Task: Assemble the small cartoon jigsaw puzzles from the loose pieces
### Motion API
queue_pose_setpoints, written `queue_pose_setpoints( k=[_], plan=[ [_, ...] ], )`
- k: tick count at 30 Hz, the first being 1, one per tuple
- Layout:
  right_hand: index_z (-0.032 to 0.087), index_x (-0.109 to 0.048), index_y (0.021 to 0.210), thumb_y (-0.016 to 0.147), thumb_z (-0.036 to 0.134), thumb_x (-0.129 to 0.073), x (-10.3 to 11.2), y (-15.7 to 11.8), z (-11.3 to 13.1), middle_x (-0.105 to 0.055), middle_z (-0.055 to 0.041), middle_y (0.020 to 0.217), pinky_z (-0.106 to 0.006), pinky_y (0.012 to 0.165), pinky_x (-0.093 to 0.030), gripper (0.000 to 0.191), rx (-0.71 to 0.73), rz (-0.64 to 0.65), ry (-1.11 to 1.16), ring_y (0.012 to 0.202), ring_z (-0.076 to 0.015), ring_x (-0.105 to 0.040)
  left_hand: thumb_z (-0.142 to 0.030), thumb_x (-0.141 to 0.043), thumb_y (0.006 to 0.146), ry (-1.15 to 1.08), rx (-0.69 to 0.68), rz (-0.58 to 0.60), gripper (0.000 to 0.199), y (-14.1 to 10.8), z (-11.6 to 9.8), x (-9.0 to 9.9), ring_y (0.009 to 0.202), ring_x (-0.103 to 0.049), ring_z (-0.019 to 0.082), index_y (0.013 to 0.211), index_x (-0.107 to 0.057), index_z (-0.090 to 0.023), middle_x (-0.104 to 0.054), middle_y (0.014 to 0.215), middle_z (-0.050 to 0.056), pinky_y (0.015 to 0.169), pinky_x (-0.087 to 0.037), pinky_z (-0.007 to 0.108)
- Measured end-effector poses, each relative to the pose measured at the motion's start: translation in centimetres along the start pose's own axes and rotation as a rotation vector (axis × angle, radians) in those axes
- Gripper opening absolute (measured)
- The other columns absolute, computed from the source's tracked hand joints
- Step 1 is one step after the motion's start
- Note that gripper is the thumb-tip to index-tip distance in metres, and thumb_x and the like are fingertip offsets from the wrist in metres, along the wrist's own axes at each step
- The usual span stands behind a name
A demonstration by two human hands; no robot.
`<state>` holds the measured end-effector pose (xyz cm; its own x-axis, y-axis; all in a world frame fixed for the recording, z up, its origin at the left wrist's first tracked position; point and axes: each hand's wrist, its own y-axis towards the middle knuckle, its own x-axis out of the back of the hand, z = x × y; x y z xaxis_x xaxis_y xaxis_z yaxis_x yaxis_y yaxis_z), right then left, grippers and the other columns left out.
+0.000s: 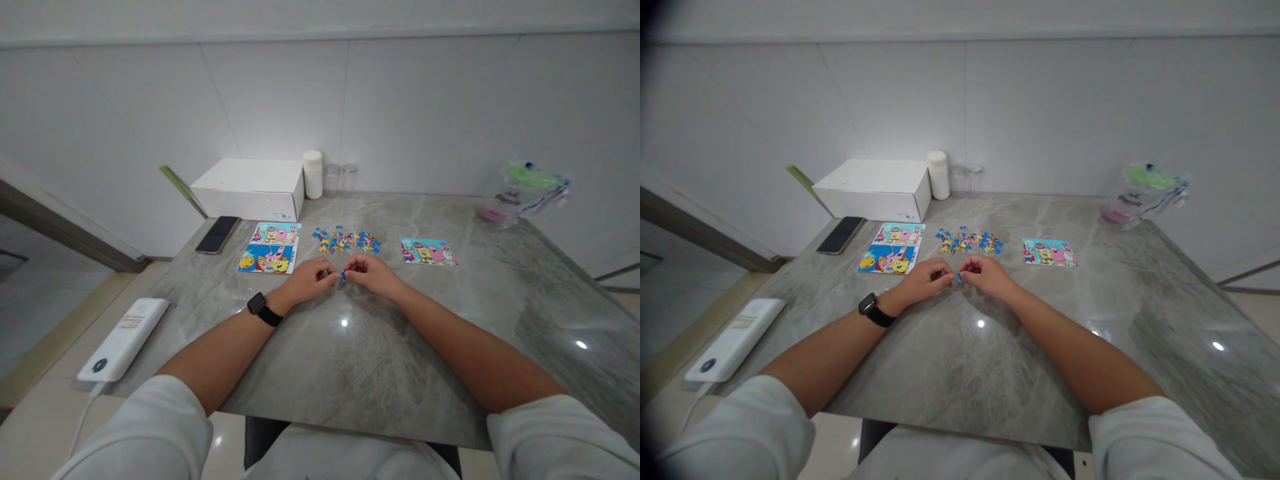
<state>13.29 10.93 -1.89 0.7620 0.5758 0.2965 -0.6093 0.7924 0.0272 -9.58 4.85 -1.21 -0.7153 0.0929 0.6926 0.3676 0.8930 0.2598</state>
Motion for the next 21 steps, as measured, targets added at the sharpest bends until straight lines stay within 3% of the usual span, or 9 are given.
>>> queue_pose_setpoints(
  k=[5, 10, 17, 21],
  plan=[
    [0.019, -0.067, 0.086, 0.074, 0.046, -0.078, -0.4, 0.0, 0.2, -0.064, 0.0022, 0.072, -0.027, 0.064, -0.043, 0.031, -0.03, -0.022, 0.08, 0.065, -0.0136, -0.056, -0.036, -0.067, 0.094, -0.079, 0.017, -0.016, 0.02, -0.1, -0.1, -0.4, 0.07, -0.057, 0.014, 0.086, -0.073, -0.019, -0.066, 0.081, 0.001, 0.067, -0.043, 0.027],
    [0.02, -0.07, 0.088, 0.076, 0.046, -0.076, -0.6, -0.1, 0.3, -0.066, 0.0015, 0.074, -0.028, 0.066, -0.043, 0.03, 0.002, -0.046, -0.007, 0.067, -0.0145, -0.056, -0.03, -0.065, 0.094, -0.086, -0.007, -0.012, 0.016, 0.0, 0.5, -0.7, 0.071, -0.057, 0.014, 0.088, -0.074, -0.018, -0.067, 0.081, 0.001, 0.067, -0.043, 0.027],
    [0.02, -0.075, 0.087, 0.082, 0.027, -0.069, -0.2, -0.5, 0.3, -0.071, 0.0013, 0.076, -0.026, 0.067, -0.044, 0.011, 0.018, 0.012, -0.244, 0.071, -0.0143, -0.06, -0.027, -0.062, 0.096, 0.072, -0.142, 0.038, 0.016, 0.0, 0.5, -0.3, 0.081, -0.062, 0.017, 0.088, -0.074, -0.019, -0.069, 0.084, 0.004, 0.078, -0.047, 0.03],
    [0.021, -0.078, 0.088, 0.084, 0.019, -0.071, -0.3, -1.0, 0.7, -0.073, 0.0019, 0.076, -0.025, 0.068, -0.044, 0.009, -0.001, 0.122, -0.414, 0.071, -0.014, -0.063, -0.025, -0.061, 0.097, 0.144, -0.131, 0.002, 0.015, 0.1, 0.9, -0.3, 0.083, -0.063, 0.018, 0.091, -0.073, -0.019, -0.069, 0.087, 0.004, 0.08, -0.048, 0.032]
  ],
)
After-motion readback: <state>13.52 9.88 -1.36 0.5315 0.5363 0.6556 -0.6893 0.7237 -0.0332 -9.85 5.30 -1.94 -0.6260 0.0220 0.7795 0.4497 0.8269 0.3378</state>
